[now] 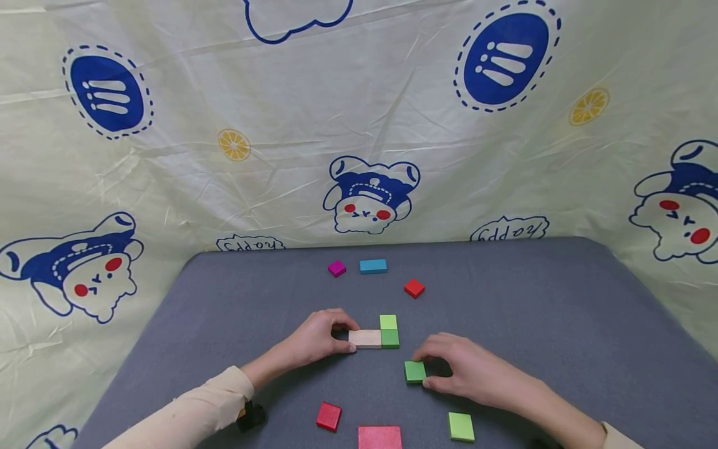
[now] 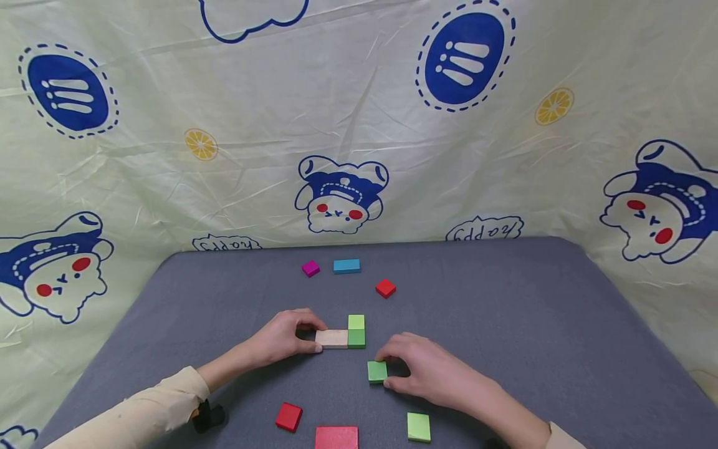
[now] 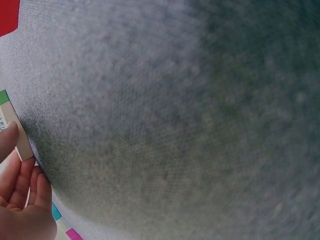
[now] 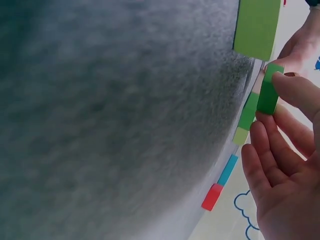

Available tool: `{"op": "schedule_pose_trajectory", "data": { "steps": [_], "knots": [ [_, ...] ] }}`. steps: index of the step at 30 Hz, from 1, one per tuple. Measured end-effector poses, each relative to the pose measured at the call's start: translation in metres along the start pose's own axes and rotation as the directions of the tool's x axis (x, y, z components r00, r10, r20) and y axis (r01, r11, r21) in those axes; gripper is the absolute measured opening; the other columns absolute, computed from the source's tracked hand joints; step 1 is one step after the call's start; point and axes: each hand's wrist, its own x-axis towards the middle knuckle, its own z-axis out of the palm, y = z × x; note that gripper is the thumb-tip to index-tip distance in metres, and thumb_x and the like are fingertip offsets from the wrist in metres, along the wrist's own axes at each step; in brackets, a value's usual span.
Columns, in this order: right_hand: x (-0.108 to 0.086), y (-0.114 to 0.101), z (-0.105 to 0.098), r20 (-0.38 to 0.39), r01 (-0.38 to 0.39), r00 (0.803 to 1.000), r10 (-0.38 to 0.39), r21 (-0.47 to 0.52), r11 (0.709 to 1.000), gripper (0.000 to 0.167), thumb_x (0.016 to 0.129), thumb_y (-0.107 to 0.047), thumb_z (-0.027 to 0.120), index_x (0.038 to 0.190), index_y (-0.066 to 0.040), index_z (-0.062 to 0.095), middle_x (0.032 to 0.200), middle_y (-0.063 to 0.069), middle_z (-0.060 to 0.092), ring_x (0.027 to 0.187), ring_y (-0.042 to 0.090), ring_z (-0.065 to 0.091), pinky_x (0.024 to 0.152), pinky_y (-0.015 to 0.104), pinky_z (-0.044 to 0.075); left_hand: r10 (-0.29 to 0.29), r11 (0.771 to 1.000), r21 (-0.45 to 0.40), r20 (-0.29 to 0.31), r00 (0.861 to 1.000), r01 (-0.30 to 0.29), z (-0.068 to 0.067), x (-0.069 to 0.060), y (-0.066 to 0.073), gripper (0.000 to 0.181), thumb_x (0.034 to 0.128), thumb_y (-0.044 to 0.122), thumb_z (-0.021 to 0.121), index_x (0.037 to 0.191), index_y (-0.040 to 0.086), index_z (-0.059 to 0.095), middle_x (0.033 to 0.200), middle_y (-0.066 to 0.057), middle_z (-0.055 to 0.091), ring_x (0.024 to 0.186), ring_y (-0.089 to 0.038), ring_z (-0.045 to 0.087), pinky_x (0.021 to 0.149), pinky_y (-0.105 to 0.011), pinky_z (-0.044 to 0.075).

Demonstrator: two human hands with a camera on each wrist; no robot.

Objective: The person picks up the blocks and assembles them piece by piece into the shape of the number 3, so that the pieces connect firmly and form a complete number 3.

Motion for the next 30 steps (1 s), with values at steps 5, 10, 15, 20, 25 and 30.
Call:
{"op": "schedule_pose_trajectory", "data": {
  "steps": [5,10,15,20,25,30],
  "knots": [
    [0.009,-0.004,0.003,0.008,-0.01,1.0,0.011,-0.016,1.0,0.03,0.086,-0.025,0.076,0.115,-0.027,0.067,0.106,-0.02,0.058,0.098,0.006,0.054,0.087,0.036,0.049,-0.003,1.0,-0.003,0.003,1.0,0.003,0.0,-0.001,0.0,0.024,0.0829,0.013,0.08,0.106,0.013,0.072,0.1,0.006,0.064,0.092,-0.012,0.057,0.084,-0.032,0.047],
    [0.016,-0.007,0.006,0.005,-0.026,1.0,0.026,-0.025,0.999,0.031,0.086,-0.026,0.076,0.116,-0.025,0.068,0.106,-0.019,0.058,0.098,0.005,0.054,0.087,0.037,0.049,-0.008,1.0,-0.005,0.007,1.0,0.008,-0.001,0.0,0.0,0.025,0.0834,0.013,0.079,0.107,0.013,0.072,0.1,0.006,0.064,0.093,-0.012,0.056,0.084,-0.033,0.048],
    [0.022,-0.009,0.009,-0.014,-0.041,0.999,0.04,-0.048,0.998,0.031,0.085,-0.026,0.077,0.115,-0.02,0.068,0.104,-0.016,0.059,0.097,0.007,0.054,0.088,0.039,0.049,-0.004,1.0,-0.008,0.007,1.0,0.004,-0.001,0.0,0.0,0.025,0.0837,0.013,0.079,0.107,0.013,0.072,0.101,0.006,0.064,0.093,-0.012,0.056,0.084,-0.033,0.048],
    [0.028,-0.01,0.012,-0.017,-0.067,0.998,0.066,-0.06,0.996,0.031,0.084,-0.026,0.078,0.113,-0.018,0.069,0.103,-0.013,0.06,0.096,0.009,0.054,0.087,0.038,0.05,-0.009,1.0,-0.004,0.005,1.0,0.009,-0.001,0.0,0.0,0.025,0.0839,0.013,0.079,0.108,0.014,0.072,0.101,0.007,0.064,0.093,-0.011,0.056,0.085,-0.032,0.048],
    [0.034,-0.009,0.013,-0.013,-0.084,0.996,0.084,-0.067,0.994,0.032,0.084,-0.026,0.079,0.113,-0.018,0.069,0.101,-0.012,0.059,0.092,0.009,0.052,0.084,0.036,0.05,-0.014,1.0,-0.008,0.007,1.0,0.014,-0.001,0.0,0.0,0.025,0.0841,0.013,0.079,0.108,0.014,0.072,0.101,0.007,0.063,0.094,-0.012,0.056,0.085,-0.033,0.048],
    [0.036,-0.009,0.014,-0.006,-0.08,0.997,0.08,-0.061,0.995,0.032,0.084,-0.026,0.079,0.113,-0.018,0.069,0.1,-0.013,0.058,0.092,0.008,0.052,0.083,0.035,0.049,-0.009,1.0,-0.012,0.013,1.0,0.009,-0.002,0.0,0.001,0.024,0.0842,0.013,0.079,0.108,0.014,0.072,0.101,0.007,0.063,0.095,-0.014,0.057,0.086,-0.035,0.048]
  ]
}}
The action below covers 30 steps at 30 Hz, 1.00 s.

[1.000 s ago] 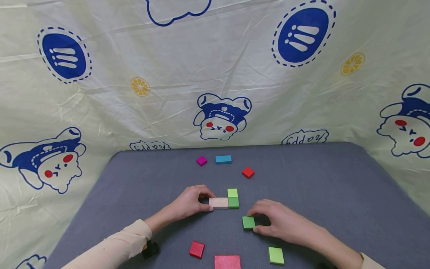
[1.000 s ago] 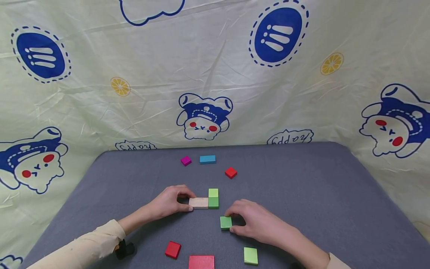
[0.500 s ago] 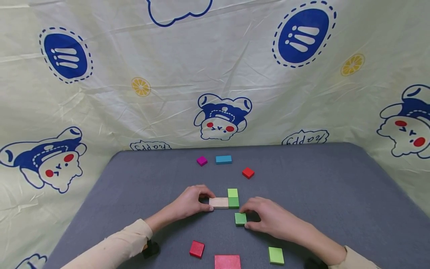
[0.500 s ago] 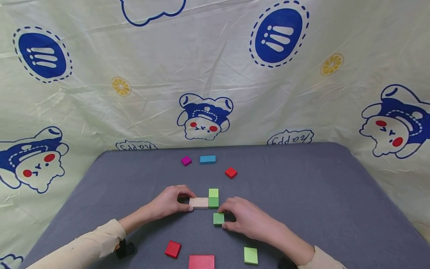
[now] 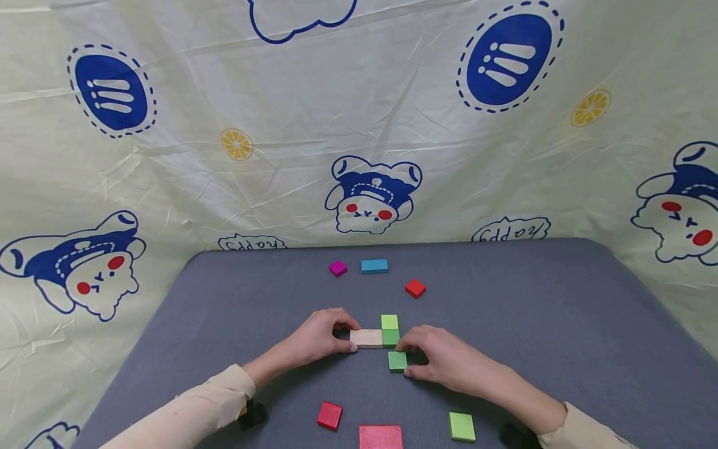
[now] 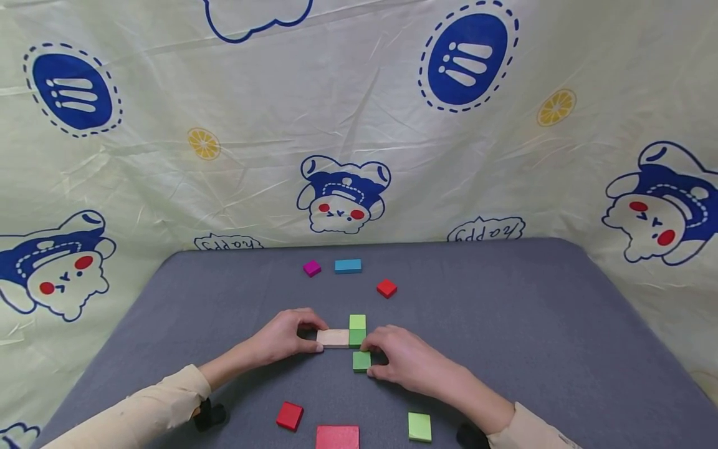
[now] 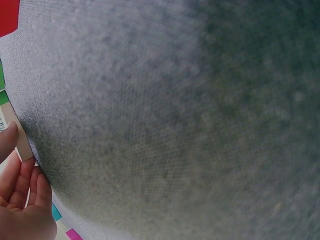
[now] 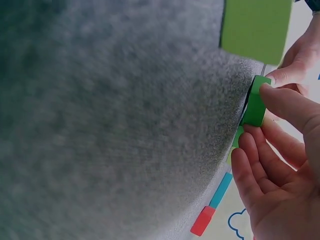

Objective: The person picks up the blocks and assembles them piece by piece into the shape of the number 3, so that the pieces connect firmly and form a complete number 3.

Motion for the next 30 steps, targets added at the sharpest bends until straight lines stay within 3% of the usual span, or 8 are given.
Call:
{"op": "schedule_pose_trajectory", "data": {
  "steps": [24,30],
  "knots": [
    [-0.001,0.0001,0.0002,-0.027,-0.008,1.0,0.008,0.007,1.0,0.029,0.083,-0.026,0.079,0.109,-0.021,0.067,0.098,-0.013,0.058,0.089,0.007,0.053,0.081,0.033,0.05,-0.008,1.0,-0.007,0.002,1.0,0.009,-0.0001,-0.0003,0.0005,0.025,0.0843,0.014,0.079,0.108,0.015,0.072,0.101,0.007,0.063,0.094,-0.013,0.057,0.086,-0.033,0.048],
    [-0.0001,0.0005,0.0004,-0.039,0.021,0.999,-0.02,0.013,1.0,0.025,0.084,-0.026,0.079,0.106,-0.021,0.067,0.095,-0.014,0.057,0.088,0.007,0.053,0.079,0.031,0.049,-0.003,1.0,-0.007,-0.001,1.0,0.003,0.0008,0.0002,-0.0006,0.024,0.0842,0.013,0.079,0.107,0.014,0.072,0.101,0.006,0.064,0.094,-0.013,0.057,0.086,-0.034,0.048]
  ]
}}
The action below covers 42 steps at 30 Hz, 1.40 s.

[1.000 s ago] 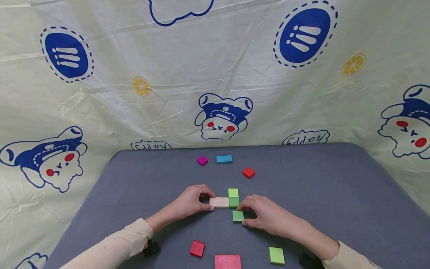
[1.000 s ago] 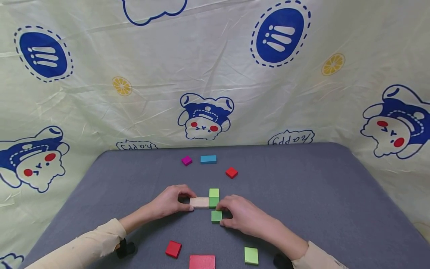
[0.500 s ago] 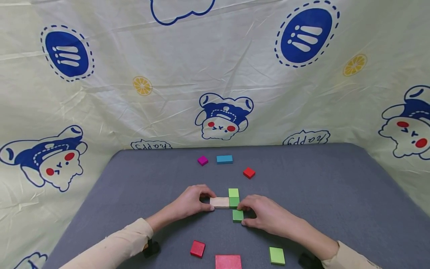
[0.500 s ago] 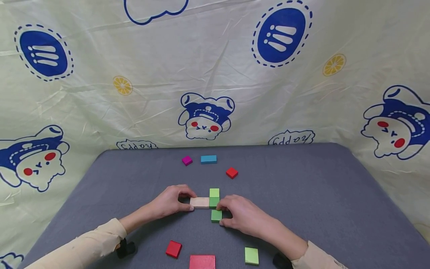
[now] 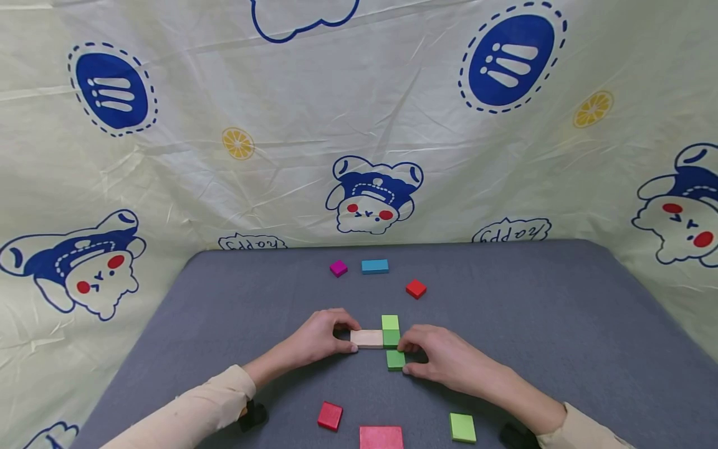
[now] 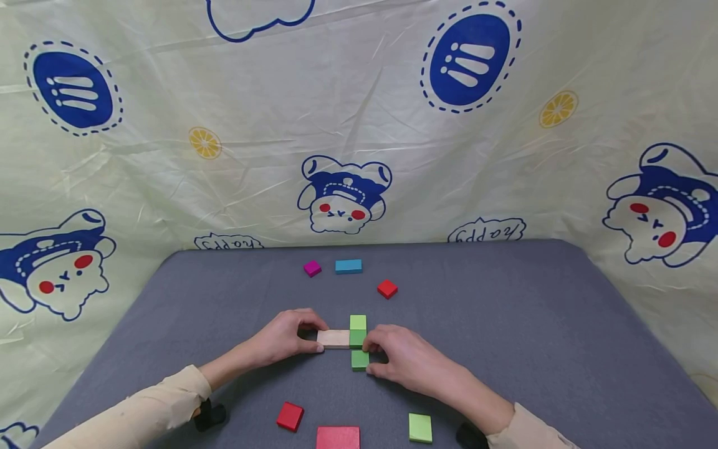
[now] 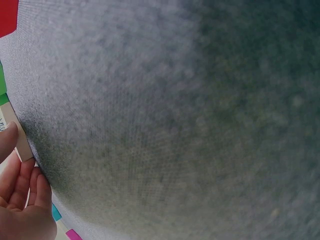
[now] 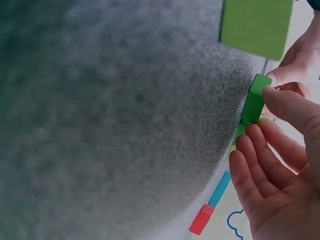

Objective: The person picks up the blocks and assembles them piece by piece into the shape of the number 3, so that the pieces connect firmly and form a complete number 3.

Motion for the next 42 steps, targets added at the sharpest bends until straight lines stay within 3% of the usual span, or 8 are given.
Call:
{"op": "schedule_pose_trajectory", "data": {
  "steps": [42],
  "knots": [
    [0.0067,-0.0042,0.0021,-0.043,0.0,0.999,0.0,-0.018,1.0,0.024,0.083,-0.022,0.08,0.103,-0.019,0.067,0.093,-0.012,0.058,0.085,0.007,0.054,0.078,0.033,0.049,0.014,1.0,0.006,0.0,1.0,-0.014,0.0001,-0.0001,-0.002,0.025,0.0838,0.014,0.079,0.108,0.015,0.072,0.101,0.008,0.063,0.094,-0.012,0.056,0.085,-0.03,0.047]
  ]
}}
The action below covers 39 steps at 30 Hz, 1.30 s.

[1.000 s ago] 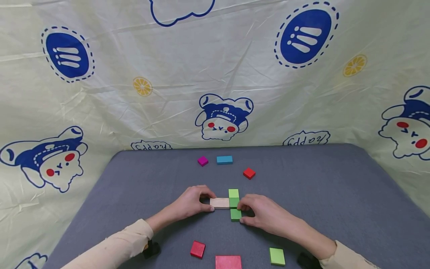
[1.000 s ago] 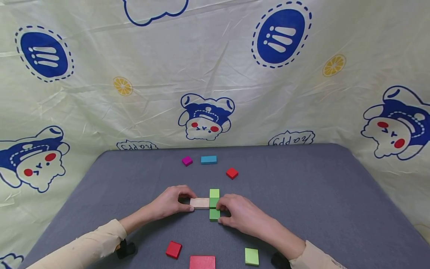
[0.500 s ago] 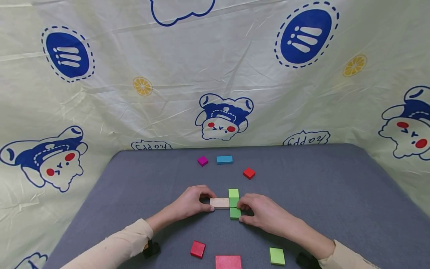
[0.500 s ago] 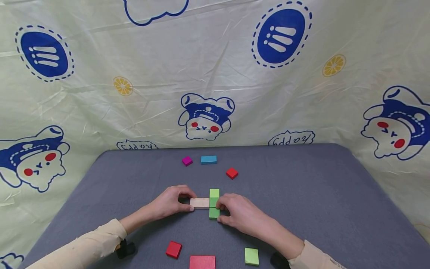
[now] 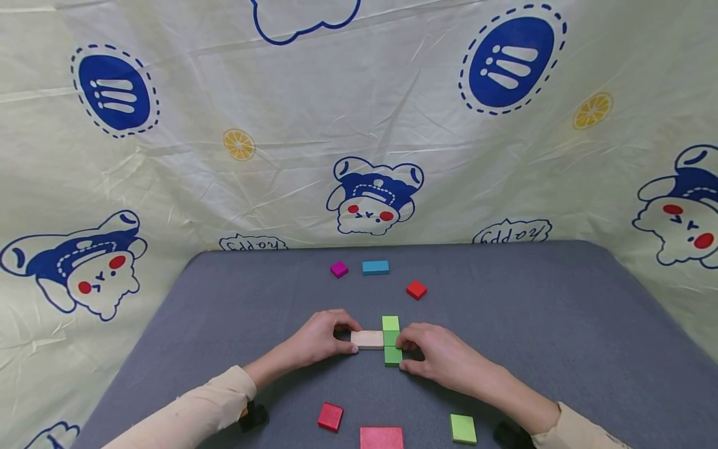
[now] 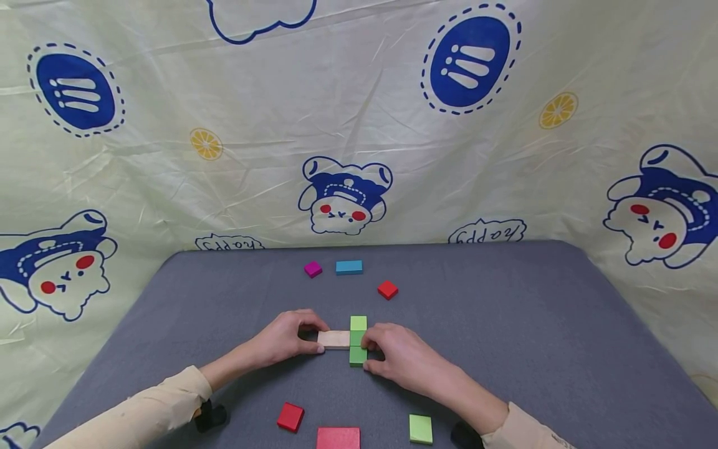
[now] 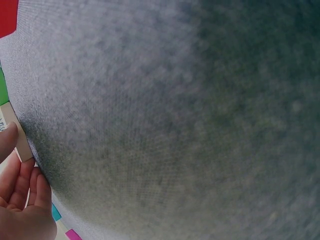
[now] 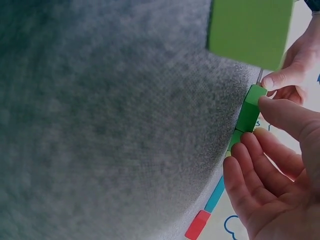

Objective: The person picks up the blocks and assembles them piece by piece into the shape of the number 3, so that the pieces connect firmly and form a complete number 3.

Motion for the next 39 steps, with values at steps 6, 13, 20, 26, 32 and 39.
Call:
{"op": "schedule_pose_trajectory", "data": {
  "steps": [6,13,20,26,32,39],
  "knots": [
    [-0.004,0.003,-0.001,0.005,-0.037,0.999,0.037,0.043,0.998,0.026,0.083,-0.022,0.079,0.107,-0.02,0.068,0.098,-0.012,0.06,0.09,0.008,0.056,0.081,0.033,0.05,-0.01,1.0,-0.004,0.004,1.0,0.01,0.0,0.0,0.0,0.025,0.0841,0.015,0.079,0.108,0.016,0.072,0.101,0.009,0.063,0.094,-0.012,0.057,0.085,-0.03,0.047],
    [-0.01,0.007,-0.006,-0.008,-0.048,0.999,0.049,0.089,0.995,0.026,0.085,-0.021,0.078,0.108,-0.02,0.068,0.1,-0.011,0.062,0.089,0.009,0.056,0.08,0.032,0.05,-0.012,1.0,0.005,0.005,1.0,0.012,0.0,0.001,0.001,0.025,0.0842,0.016,0.079,0.108,0.016,0.072,0.101,0.01,0.063,0.095,-0.011,0.057,0.086,-0.03,0.047],
    [-0.023,0.008,-0.016,-0.008,-0.053,0.998,0.054,0.13,0.99,0.025,0.086,-0.023,0.077,0.109,-0.019,0.068,0.102,-0.011,0.062,0.09,0.009,0.057,0.08,0.034,0.05,-0.015,1.0,0.001,0.005,1.0,0.015,0.0,0.001,0.001,0.025,0.0841,0.015,0.079,0.108,0.016,0.072,0.101,0.009,0.063,0.095,-0.01,0.056,0.086,-0.03,0.047],
    [-0.041,0.011,-0.022,-0.027,0.001,1.0,0.003,0.156,0.988,0.024,0.087,-0.026,0.076,0.109,-0.022,0.068,0.102,-0.013,0.063,0.091,0.009,0.059,0.081,0.033,0.051,-0.012,1.0,-0.002,-0.002,1.0,0.012,0.001,0.0,0.0,0.024,0.0839,0.015,0.079,0.107,0.016,0.073,0.101,0.009,0.063,0.093,-0.009,0.056,0.086,-0.03,0.047],
    [-0.059,0.013,-0.028,0.014,0.014,1.0,-0.017,0.197,0.98,0.024,0.089,-0.034,0.073,0.11,-0.024,0.067,0.102,-0.013,0.062,0.091,0.009,0.059,0.08,0.032,0.051,-0.011,1.0,-0.004,0.0,1.0,0.011,0.0,-0.001,0.001,0.025,0.0842,0.016,0.079,0.108,0.016,0.073,0.101,0.009,0.063,0.093,-0.009,0.056,0.085,-0.03,0.047],
    [-0.079,0.018,-0.03,0.056,0.04,0.997,-0.056,0.255,0.966,0.024,0.09,-0.037,0.072,0.11,-0.025,0.066,0.103,-0.013,0.062,0.09,0.007,0.059,0.077,0.03,0.051,-0.011,1.0,0.001,-0.002,1.0,0.011,0.0,-0.001,0.003,0.024,0.0843,0.016,0.079,0.108,0.015,0.072,0.101,0.008,0.063,0.094,-0.011,0.057,0.085,-0.03,0.047]
  ]
}}
